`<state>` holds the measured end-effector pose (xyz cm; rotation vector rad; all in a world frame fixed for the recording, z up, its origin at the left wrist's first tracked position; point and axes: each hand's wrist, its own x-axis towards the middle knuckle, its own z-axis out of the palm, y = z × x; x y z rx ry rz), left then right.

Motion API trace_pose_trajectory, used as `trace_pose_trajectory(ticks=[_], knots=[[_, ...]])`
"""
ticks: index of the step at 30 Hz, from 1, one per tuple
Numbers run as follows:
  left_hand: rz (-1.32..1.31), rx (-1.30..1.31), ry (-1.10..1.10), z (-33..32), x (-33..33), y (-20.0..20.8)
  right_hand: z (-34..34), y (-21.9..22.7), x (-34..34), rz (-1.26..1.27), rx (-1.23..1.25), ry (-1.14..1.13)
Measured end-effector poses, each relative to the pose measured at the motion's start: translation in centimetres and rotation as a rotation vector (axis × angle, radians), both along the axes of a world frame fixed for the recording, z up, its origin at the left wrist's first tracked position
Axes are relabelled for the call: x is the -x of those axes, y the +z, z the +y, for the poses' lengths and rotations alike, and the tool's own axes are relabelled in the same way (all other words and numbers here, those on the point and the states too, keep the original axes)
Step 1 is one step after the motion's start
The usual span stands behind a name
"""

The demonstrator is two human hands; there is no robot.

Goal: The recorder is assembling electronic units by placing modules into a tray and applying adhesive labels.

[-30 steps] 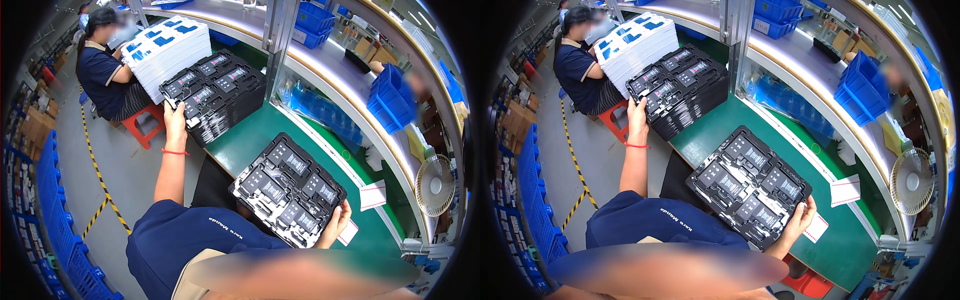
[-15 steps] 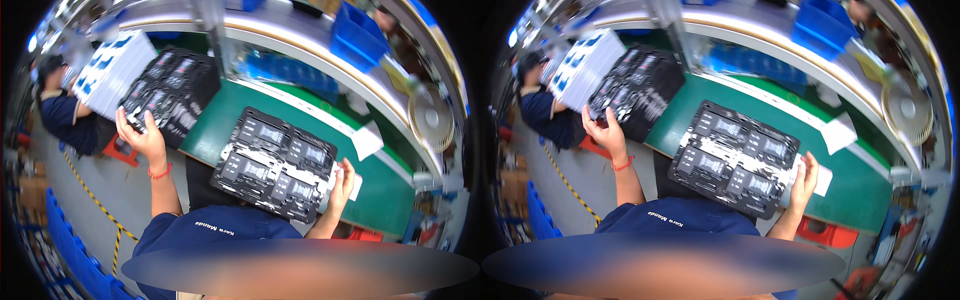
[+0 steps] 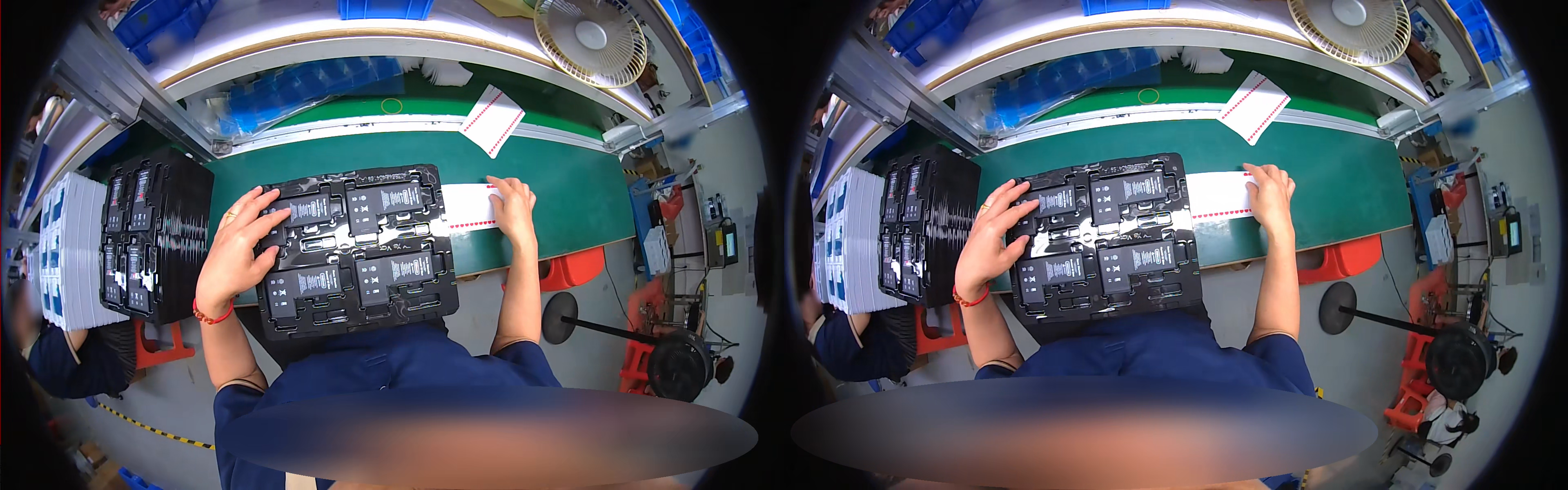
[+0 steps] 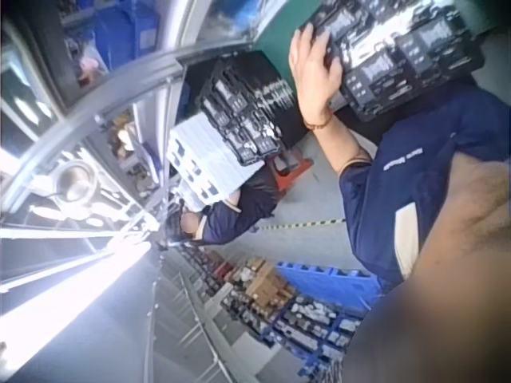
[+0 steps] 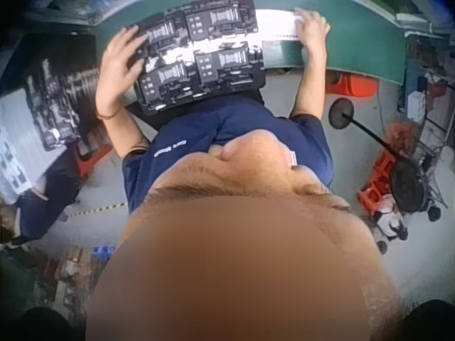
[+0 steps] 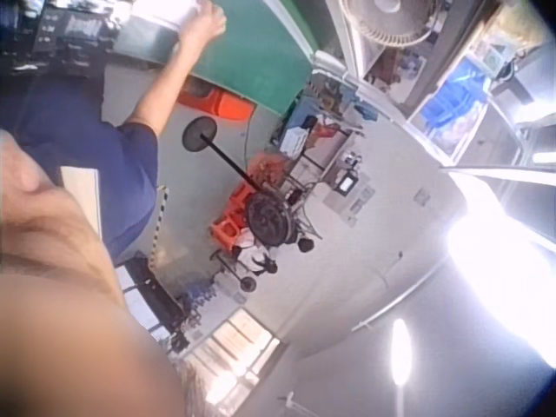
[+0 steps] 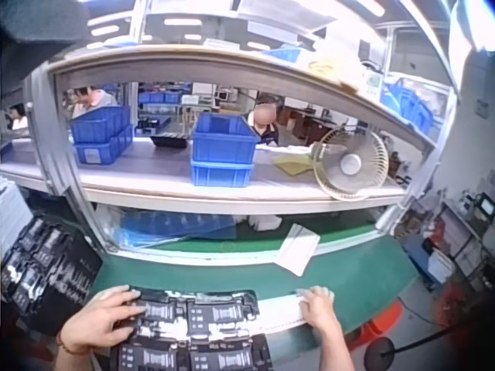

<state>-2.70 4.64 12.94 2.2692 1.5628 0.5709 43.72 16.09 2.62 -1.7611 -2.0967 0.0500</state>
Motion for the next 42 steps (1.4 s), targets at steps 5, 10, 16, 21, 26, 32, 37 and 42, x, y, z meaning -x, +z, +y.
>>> trace_pose_trajectory(ticks=[5,10,16,21,26,32,37,42], knots=[[-0.011,0.027,-0.016,0.3,0.2,0.0,0.7,0.2,0.4,-0.055,0.003,0.009],[-0.017,-0.012,-0.001,0.0,0.7,-0.2,1.8,-0.7,0.5,0.064,0.008,0.070],[-0.054,-0.192,-0.043,0.6,1.0,-0.9,1.6,-1.7,-2.2,0.290,0.183,0.050],[-0.324,-0.316,0.070,0.3,1.0,-2.4,1.9,1.6,-1.8,0.690,0.359,-0.007],[-0.399,-0.434,0.102,1.6,0.1,-4.3,1.8,9.3,7.9,0.816,0.294,0.335],[-0.525,-0.418,0.117,2.5,0.1,-4.8,1.6,13.1,22.1,0.800,0.597,0.750],[-0.545,-0.414,0.105,3.1,0.0,-4.3,2.1,12.1,26.9,0.733,0.718,0.764],[-0.550,-0.362,0.035,4.1,0.3,-4.5,2.0,11.3,27.3,0.712,0.798,0.768]])
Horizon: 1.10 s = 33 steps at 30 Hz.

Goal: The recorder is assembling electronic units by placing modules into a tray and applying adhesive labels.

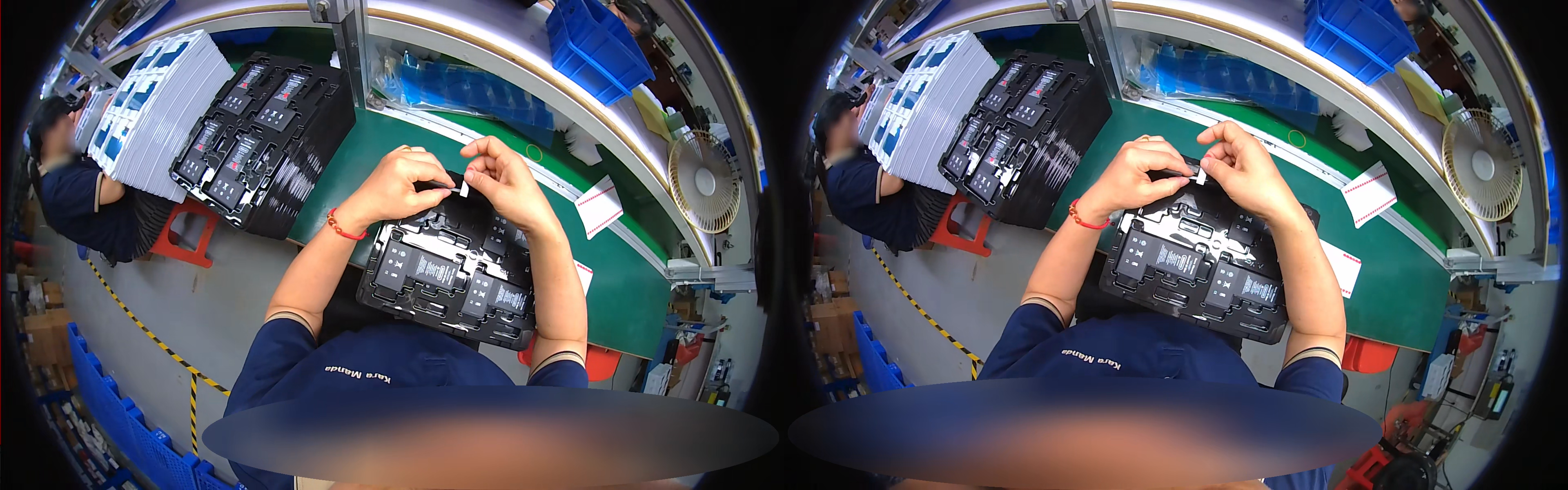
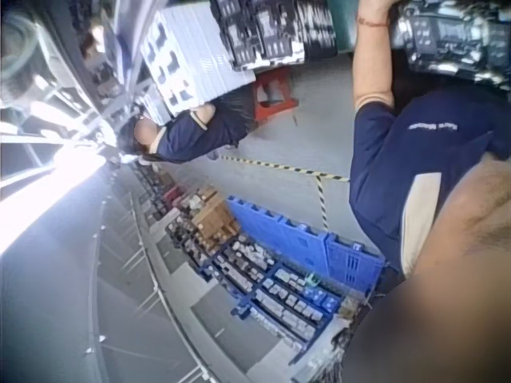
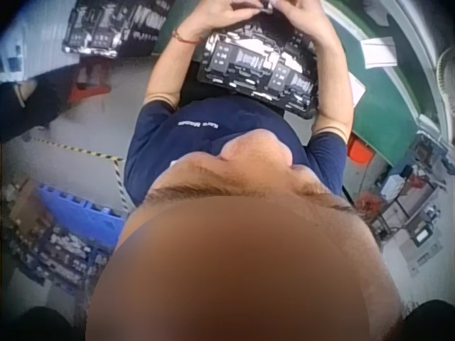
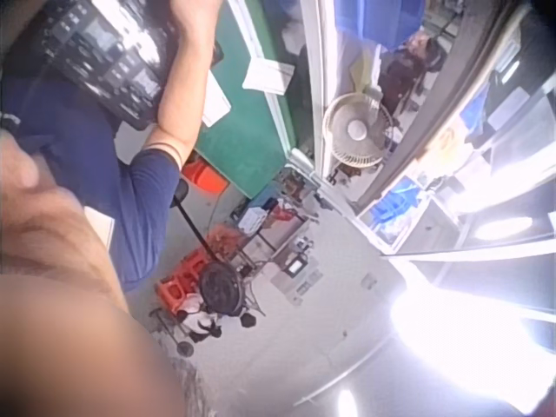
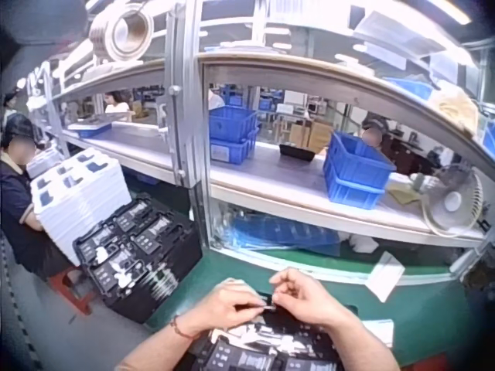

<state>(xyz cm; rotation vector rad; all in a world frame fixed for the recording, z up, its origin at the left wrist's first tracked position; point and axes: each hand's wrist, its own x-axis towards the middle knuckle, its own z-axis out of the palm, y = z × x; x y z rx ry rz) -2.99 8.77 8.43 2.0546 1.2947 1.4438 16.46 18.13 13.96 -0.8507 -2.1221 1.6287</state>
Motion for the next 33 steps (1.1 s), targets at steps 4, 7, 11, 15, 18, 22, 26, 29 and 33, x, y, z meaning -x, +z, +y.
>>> trace_pose_trajectory(ticks=[4,7,11,15,18,22,26,29,33], knots=[[0.005,-0.014,-0.066,0.2,0.2,0.2,-0.5,0.1,0.4,-0.005,-0.004,0.025],[-0.010,0.005,-0.077,0.2,0.1,0.4,-0.7,0.0,0.3,-0.023,-0.014,0.047],[-0.019,0.025,-0.067,0.3,0.1,0.2,-1.0,-0.2,0.4,-0.012,-0.061,0.059],[-0.043,0.042,-0.045,0.3,0.0,-0.1,-1.0,-0.4,0.5,-0.021,-0.081,0.063],[-0.050,0.048,-0.035,0.2,-0.1,0.0,-1.0,-0.6,0.5,-0.026,-0.085,0.052],[-0.055,0.078,-0.015,0.2,-0.1,0.2,-1.0,-0.7,0.5,-0.012,-0.079,0.029],[-0.056,0.065,-0.014,0.2,-0.2,0.2,-1.2,-0.9,0.7,-0.013,-0.058,-0.006],[-0.046,0.042,-0.022,0.2,-0.1,0.1,-1.2,-1.0,0.7,-0.032,-0.075,-0.016],[-0.047,0.048,-0.021,0.1,-0.1,0.1,-1.9,-0.3,0.7,-0.095,-0.127,-0.049]])
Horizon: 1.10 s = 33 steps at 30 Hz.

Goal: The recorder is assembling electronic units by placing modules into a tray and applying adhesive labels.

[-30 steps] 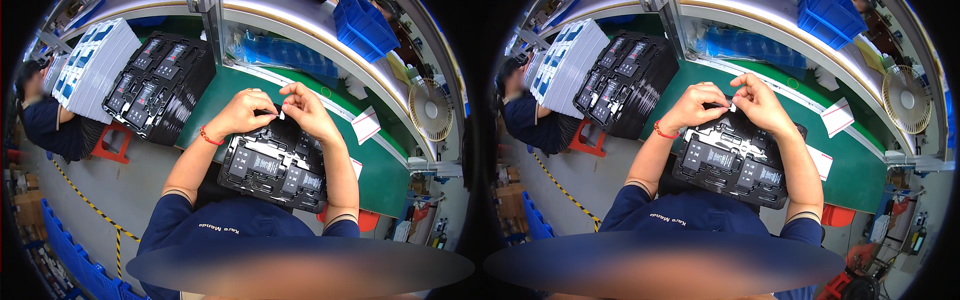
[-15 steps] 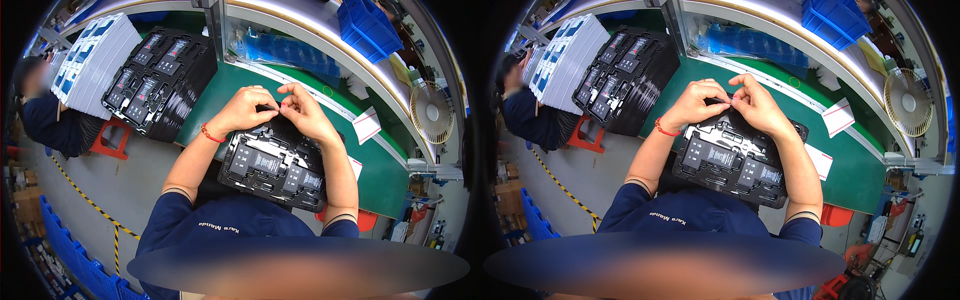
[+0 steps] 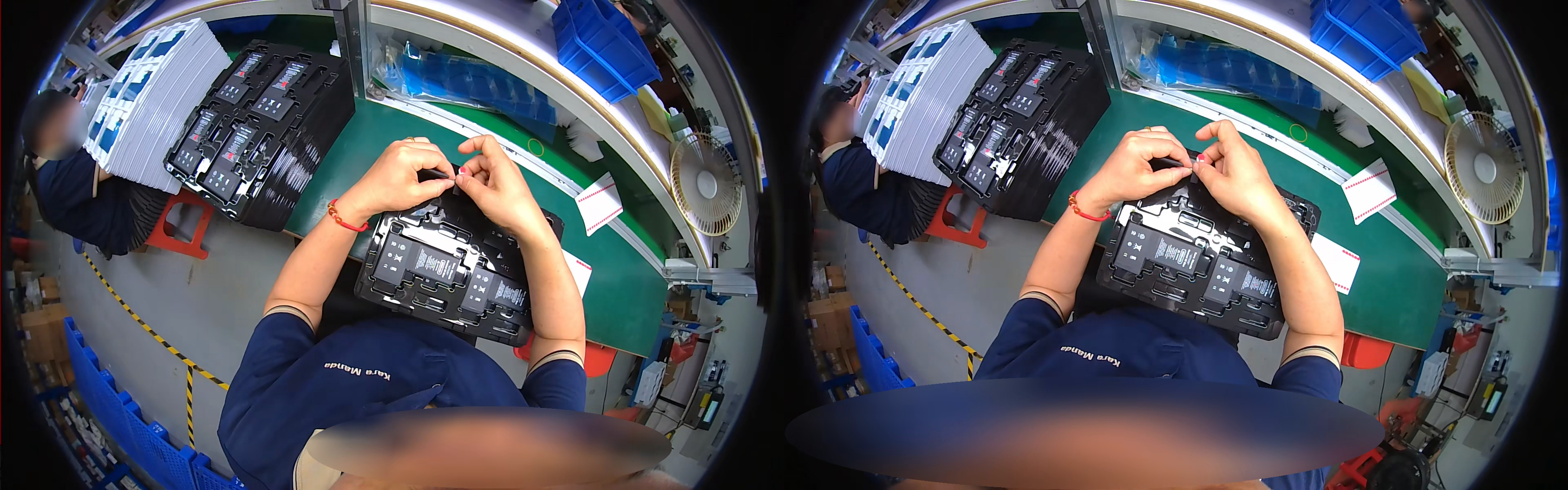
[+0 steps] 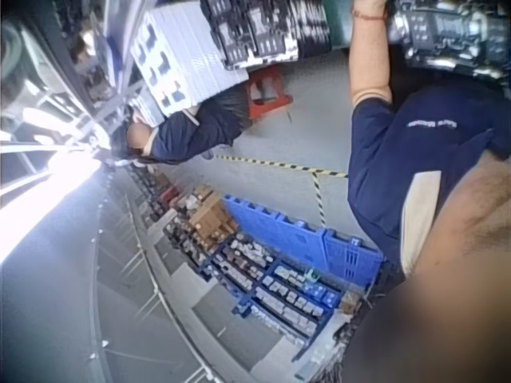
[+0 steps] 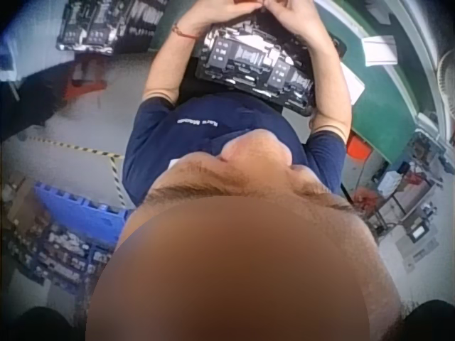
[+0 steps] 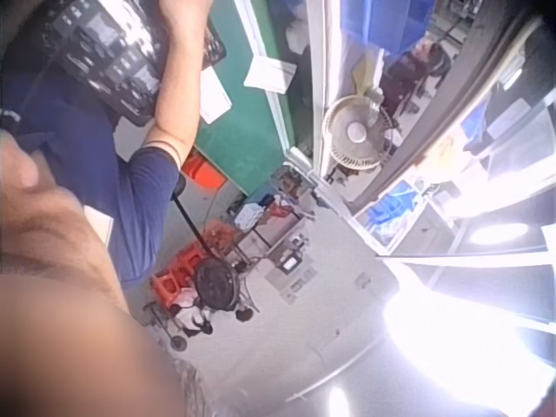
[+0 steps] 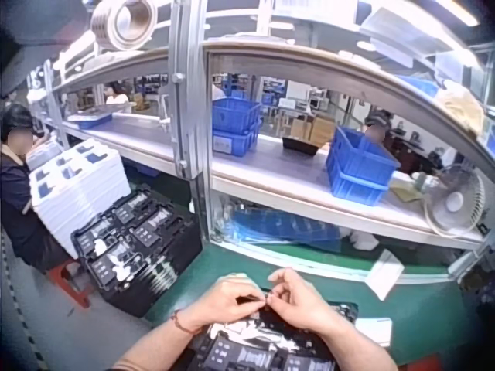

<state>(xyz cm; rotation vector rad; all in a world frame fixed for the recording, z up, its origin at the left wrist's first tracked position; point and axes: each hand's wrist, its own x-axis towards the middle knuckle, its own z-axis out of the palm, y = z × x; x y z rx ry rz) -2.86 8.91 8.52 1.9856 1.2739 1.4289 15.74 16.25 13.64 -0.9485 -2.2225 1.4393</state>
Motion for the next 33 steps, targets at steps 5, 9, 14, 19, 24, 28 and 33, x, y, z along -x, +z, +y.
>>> trace_pose_trajectory(ticks=[5,9,14,19,24,28,33], knots=[[0.007,-0.018,-0.013,-0.1,0.0,0.3,-0.4,0.8,-0.6,0.043,-0.616,-0.044],[0.028,-0.023,-0.014,-0.1,0.0,0.3,-1.2,1.6,-0.7,-0.040,-0.906,0.043],[0.018,-0.020,-0.012,0.0,0.0,0.3,-1.6,1.3,-0.7,-0.094,-1.015,0.095],[0.013,-0.006,-0.017,-0.1,0.1,0.3,-1.9,1.2,-0.2,-0.067,-1.115,0.133],[0.028,0.009,-0.012,-0.3,0.1,0.5,-1.8,0.3,0.4,-0.051,-1.219,0.141],[0.025,-0.015,-0.011,-0.5,0.1,0.5,-1.9,-0.2,0.2,-0.129,-1.301,0.148],[0.130,-0.075,-0.008,-2.4,0.2,-0.4,-2.8,2.2,-3.7,-0.101,-1.010,0.045]])
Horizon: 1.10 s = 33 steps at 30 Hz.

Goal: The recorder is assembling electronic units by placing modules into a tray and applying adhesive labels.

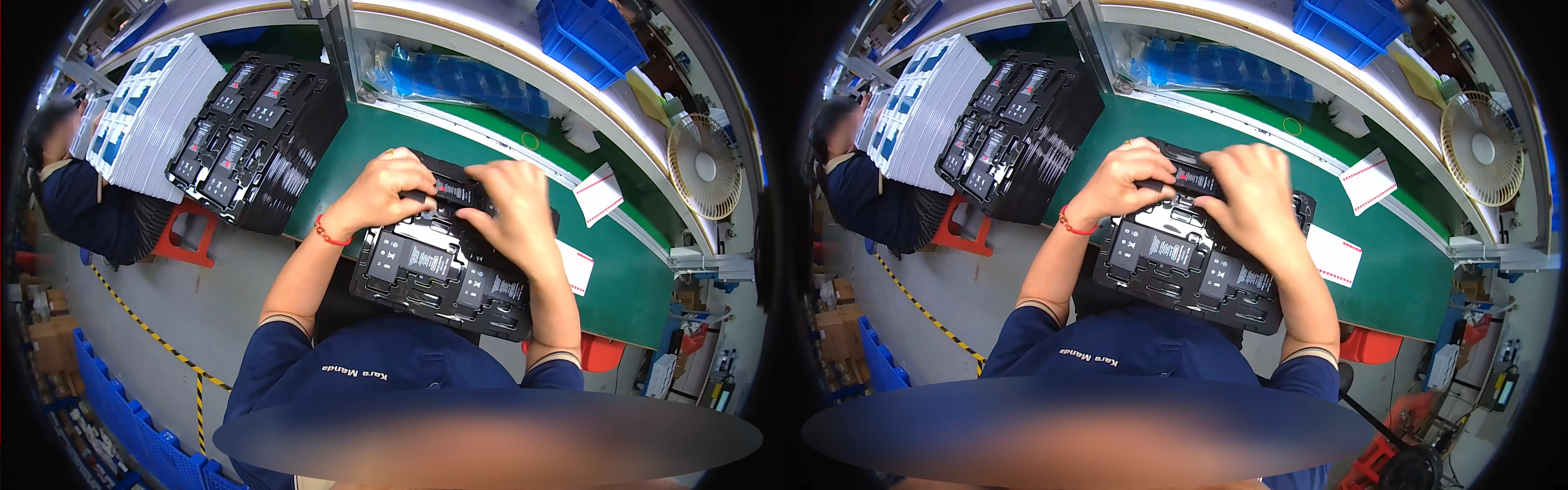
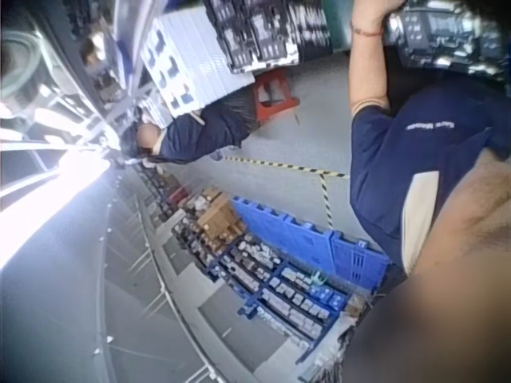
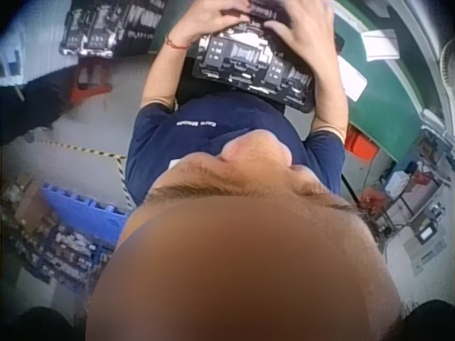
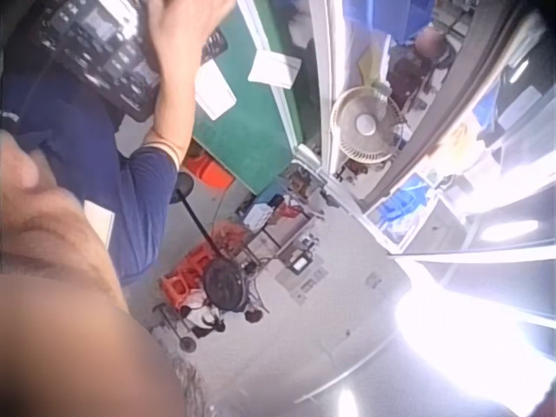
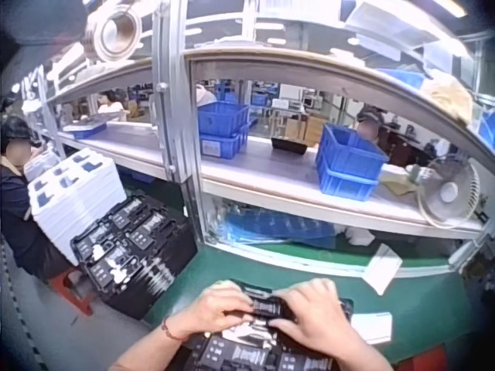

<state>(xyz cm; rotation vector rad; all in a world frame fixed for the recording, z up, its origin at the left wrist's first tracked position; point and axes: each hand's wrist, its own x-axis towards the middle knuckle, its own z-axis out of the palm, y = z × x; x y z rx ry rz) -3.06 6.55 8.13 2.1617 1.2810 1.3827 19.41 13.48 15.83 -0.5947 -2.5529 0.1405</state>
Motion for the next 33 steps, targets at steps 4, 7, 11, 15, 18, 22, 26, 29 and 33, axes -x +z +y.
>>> trace_pose_trajectory(ticks=[4,7,11,15,18,22,26,29,33], knots=[[0.099,-0.057,-0.014,-1.1,-0.3,0.6,0.9,-0.5,-7.5,0.175,0.010,-0.287],[0.084,-0.077,0.067,-1.0,-0.6,1.1,1.6,-2.4,-13.9,0.201,0.023,-0.545],[0.090,-0.093,0.078,0.1,-2.1,3.0,1.7,-5.1,-21.3,0.134,0.084,-0.813],[0.253,0.010,-0.115,1.1,-4.2,5.4,3.2,-9.4,-26.2,0.079,0.129,-0.868],[0.380,0.080,-0.270,2.4,-6.9,6.1,3.4,-11.4,-27.4,-0.018,0.196,-0.853],[0.521,0.115,-0.395,3.7,-9.9,5.1,3.1,-11.9,-26.2,-0.055,0.303,-0.833],[0.554,0.185,-0.411,4.1,-11.4,4.6,3.6,-12.5,-25.9,-0.081,0.290,-0.802],[0.527,0.211,-0.397,4.2,-11.5,4.8,3.9,-12.8,-26.1,-0.055,0.280,-0.804],[0.488,0.218,-0.376,4.2,-10.9,4.4,4.3,-13.0,-25.5,-0.033,0.238,-0.776]])
